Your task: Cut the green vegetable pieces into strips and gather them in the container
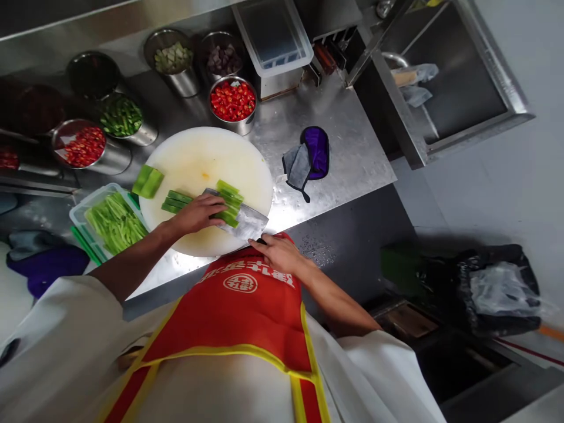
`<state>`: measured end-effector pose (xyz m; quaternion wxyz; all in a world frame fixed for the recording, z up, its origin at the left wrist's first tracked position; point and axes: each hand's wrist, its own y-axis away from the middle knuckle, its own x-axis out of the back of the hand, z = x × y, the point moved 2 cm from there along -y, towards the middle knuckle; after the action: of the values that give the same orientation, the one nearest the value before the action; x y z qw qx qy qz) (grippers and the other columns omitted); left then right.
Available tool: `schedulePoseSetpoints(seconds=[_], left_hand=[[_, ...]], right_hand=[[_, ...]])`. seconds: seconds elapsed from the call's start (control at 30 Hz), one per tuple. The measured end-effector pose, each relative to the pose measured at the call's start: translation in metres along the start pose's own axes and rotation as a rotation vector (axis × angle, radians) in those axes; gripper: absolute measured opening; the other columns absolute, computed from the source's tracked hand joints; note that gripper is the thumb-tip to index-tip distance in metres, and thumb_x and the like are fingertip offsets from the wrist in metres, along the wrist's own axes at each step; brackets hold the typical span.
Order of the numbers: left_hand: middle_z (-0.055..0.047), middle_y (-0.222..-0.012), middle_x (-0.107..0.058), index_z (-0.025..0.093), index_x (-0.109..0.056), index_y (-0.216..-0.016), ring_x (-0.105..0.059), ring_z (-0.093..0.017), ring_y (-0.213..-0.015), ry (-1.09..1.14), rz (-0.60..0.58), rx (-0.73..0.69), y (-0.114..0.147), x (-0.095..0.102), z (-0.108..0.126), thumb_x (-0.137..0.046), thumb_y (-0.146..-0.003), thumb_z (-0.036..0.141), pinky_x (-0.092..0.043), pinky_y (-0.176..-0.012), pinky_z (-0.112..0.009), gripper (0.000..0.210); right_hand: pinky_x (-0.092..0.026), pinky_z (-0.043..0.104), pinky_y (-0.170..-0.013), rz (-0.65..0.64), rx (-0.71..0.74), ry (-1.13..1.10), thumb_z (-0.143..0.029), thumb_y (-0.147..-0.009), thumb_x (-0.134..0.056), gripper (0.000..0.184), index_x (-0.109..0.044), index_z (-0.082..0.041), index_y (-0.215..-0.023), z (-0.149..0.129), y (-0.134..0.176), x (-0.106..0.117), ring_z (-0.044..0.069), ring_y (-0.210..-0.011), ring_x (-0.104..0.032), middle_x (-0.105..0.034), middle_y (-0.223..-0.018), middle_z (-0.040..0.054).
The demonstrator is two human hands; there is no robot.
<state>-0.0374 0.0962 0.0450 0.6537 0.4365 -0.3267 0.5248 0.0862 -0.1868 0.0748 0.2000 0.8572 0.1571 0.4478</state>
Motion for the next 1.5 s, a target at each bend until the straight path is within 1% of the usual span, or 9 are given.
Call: schedulePoseSetpoints(seconds=[0.27, 0.8, 0.93, 1.07, 1.2, 1.27, 1.33, 1.4, 1.5], left_hand=[[-0.010, -0.140, -0.063, 0.024, -0.067, -0.133, -0.055, -0.028, -0.128, -0.049, 0.004, 0.010, -0.004, -0.002, -0.005, -0.067, -0.096, 0.045, -0.042, -0.114, -0.042, 0.043], [-0.009, -0.135, -0.064, 0.025, -0.068, -0.130, -0.055, -0.029, -0.124, -0.125, 0.026, 0.009, -0.011, -0.002, -0.014, -0.063, -0.097, 0.047, -0.043, -0.108, -0.042, 0.040], [-0.008, -0.137, -0.063, 0.027, -0.071, -0.124, -0.054, -0.029, -0.125, -0.125, 0.050, 0.024, -0.015, -0.002, -0.021, -0.061, -0.098, 0.043, -0.043, -0.109, -0.043, 0.032], [-0.008, -0.133, -0.064, 0.027, -0.072, -0.119, -0.055, -0.028, -0.123, -0.152, 0.078, 0.013, -0.019, 0.003, -0.025, -0.062, -0.097, 0.041, -0.043, -0.110, -0.042, 0.028], [-0.008, -0.137, -0.063, 0.025, -0.064, -0.132, -0.053, -0.027, -0.128, -0.085, 0.156, 0.067, -0.037, 0.017, -0.033, -0.059, -0.098, 0.039, -0.042, -0.114, -0.040, 0.038], [-0.009, -0.141, -0.060, 0.021, -0.059, -0.139, -0.052, -0.026, -0.131, -0.056, 0.107, 0.057, -0.053, 0.023, -0.038, -0.058, -0.097, 0.036, -0.040, -0.116, -0.039, 0.045], [-0.009, -0.138, -0.062, 0.020, -0.061, -0.136, -0.055, -0.026, -0.129, -0.071, -0.004, -0.001, -0.070, 0.027, -0.041, -0.059, -0.095, 0.034, -0.041, -0.114, -0.038, 0.044], [-0.009, -0.128, -0.066, 0.022, -0.067, -0.126, -0.059, -0.026, -0.121, -0.110, -0.113, -0.036, -0.085, 0.029, -0.044, -0.061, -0.090, 0.032, -0.046, -0.106, -0.037, 0.037], [-0.008, -0.115, -0.070, 0.023, -0.069, -0.115, -0.066, -0.025, -0.102, -0.131, -0.221, 0.019, -0.102, 0.031, -0.046, -0.067, -0.081, 0.029, -0.052, -0.087, -0.034, 0.034]], right_hand=[[-0.050, 0.029, -0.083, 0.073, -0.011, 0.021, -0.018, -0.094, -0.054, 0.069, -0.041, -0.027, -0.161, -0.005, -0.006, -0.017, 0.022, -0.099, -0.063, -0.061, -0.127, 0.0117], [-0.047, 0.027, -0.072, 0.070, -0.010, 0.033, -0.020, -0.096, -0.051, 0.066, -0.043, -0.028, -0.160, -0.017, 0.002, -0.026, 0.021, -0.092, -0.062, -0.063, -0.119, 0.0117], [-0.048, 0.029, -0.073, 0.041, 0.012, -0.023, -0.017, -0.093, -0.053, 0.067, -0.046, -0.028, -0.159, -0.020, 0.020, -0.029, 0.023, -0.097, -0.064, -0.064, -0.123, 0.0122], [-0.051, 0.030, -0.077, 0.046, 0.026, -0.138, -0.014, -0.090, -0.053, 0.067, -0.051, -0.030, -0.155, -0.022, 0.057, -0.029, 0.021, -0.094, -0.066, -0.067, -0.123, 0.0105], [-0.053, 0.033, -0.088, 0.081, -0.004, -0.295, -0.011, -0.085, -0.054, 0.068, -0.057, -0.030, -0.151, -0.024, 0.098, -0.026, 0.023, -0.106, -0.068, -0.069, -0.129, 0.0098], [-0.054, 0.034, -0.092, 0.099, -0.027, -0.360, -0.010, -0.083, -0.054, 0.070, -0.058, -0.028, -0.150, -0.027, 0.114, -0.025, 0.024, -0.109, -0.068, -0.068, -0.132, 0.0103], [-0.054, 0.034, -0.093, 0.126, -0.045, -0.393, -0.009, -0.082, -0.053, 0.070, -0.058, -0.026, -0.150, -0.029, 0.124, -0.025, 0.024, -0.109, -0.068, -0.068, -0.132, 0.0112], [-0.055, 0.034, -0.093, 0.163, -0.062, -0.408, -0.009, -0.082, -0.053, 0.070, -0.059, -0.025, -0.149, -0.032, 0.130, -0.028, 0.024, -0.107, -0.069, -0.069, -0.129, 0.0118], [-0.055, 0.032, -0.090, 0.234, -0.086, -0.447, -0.008, -0.081, -0.052, 0.069, -0.060, -0.024, -0.148, -0.036, 0.134, -0.034, 0.022, -0.102, -0.069, -0.071, -0.120, 0.0113]])
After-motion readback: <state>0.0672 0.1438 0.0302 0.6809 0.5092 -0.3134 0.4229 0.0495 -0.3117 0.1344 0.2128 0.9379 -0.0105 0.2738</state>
